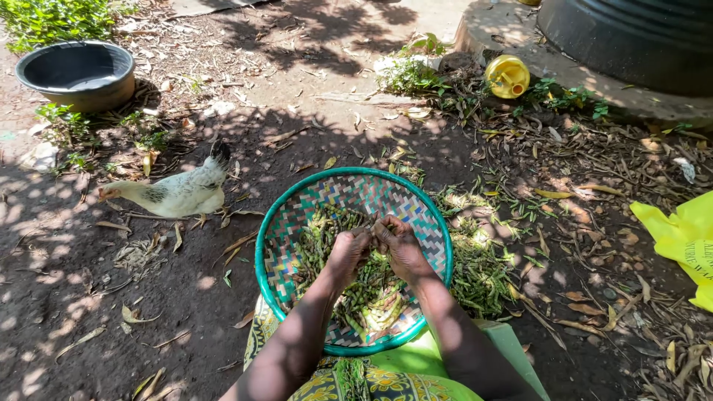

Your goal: Cleaning and sorting green beans by hand in a woven basket outdoors.

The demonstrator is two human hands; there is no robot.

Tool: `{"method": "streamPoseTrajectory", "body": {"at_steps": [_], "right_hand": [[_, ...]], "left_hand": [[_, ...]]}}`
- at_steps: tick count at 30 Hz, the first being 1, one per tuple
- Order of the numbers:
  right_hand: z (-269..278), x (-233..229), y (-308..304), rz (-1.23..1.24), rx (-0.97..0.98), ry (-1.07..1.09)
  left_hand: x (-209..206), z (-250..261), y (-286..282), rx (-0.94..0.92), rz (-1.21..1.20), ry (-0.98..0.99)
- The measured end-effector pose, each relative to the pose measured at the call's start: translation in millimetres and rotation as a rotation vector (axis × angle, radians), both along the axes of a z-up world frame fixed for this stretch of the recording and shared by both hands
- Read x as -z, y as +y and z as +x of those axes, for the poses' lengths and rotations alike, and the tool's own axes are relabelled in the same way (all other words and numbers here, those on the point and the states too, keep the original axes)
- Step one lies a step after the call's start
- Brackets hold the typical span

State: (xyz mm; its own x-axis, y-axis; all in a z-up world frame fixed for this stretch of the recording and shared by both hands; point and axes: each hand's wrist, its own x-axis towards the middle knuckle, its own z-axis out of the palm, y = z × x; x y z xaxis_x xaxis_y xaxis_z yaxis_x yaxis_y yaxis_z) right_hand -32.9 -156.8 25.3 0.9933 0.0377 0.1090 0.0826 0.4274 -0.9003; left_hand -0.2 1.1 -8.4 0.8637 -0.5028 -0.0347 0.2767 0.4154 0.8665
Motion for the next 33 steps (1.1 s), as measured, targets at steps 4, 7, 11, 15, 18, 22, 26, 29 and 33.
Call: {"method": "streamPoseTrajectory", "body": {"at_steps": [4, 7, 11, 15, 18, 22, 26, 29, 33], "right_hand": [[-6.5, -13.0, 0.2, 0.065, -0.037, 0.068], [-13.8, -37.1, 10.5, -0.446, 0.224, 0.182], [-9.9, -33.0, 14.4, -0.539, 0.247, 0.045], [-14.5, -22.6, 20.1, -0.762, 0.386, -0.316], [-21.2, -37.5, 27.2, -0.635, 0.362, -0.182], [-14.1, -19.5, 22.1, -0.265, 0.273, -0.097], [-14.3, -26.0, 25.5, -0.296, 0.236, -0.039], [-21.6, -40.5, 27.7, -0.355, 0.213, -0.061], [-21.2, -38.2, 27.0, -0.21, 0.148, 0.098]], "left_hand": [[-11.5, -2.1, 5.2, 0.143, -0.1, 0.112], [-37.5, -8.9, 2.8, -0.089, 0.284, -0.207], [-27.1, 2.8, 1.0, -0.347, 0.536, -0.598], [-1.5, 10.9, 2.2, -0.201, 0.092, 0.031], [-67.1, -18.5, 2.3, -0.187, 0.267, 0.006], [-39.0, -11.9, -4.7, -0.026, -0.008, 0.275], [-27.4, -2.9, 0.1, 0.09, -0.242, 0.345], [-17.9, -1.1, 1.7, 0.072, -0.25, 0.259], [-22.7, 0.3, 4.2, 0.099, -0.27, 0.144]]}}
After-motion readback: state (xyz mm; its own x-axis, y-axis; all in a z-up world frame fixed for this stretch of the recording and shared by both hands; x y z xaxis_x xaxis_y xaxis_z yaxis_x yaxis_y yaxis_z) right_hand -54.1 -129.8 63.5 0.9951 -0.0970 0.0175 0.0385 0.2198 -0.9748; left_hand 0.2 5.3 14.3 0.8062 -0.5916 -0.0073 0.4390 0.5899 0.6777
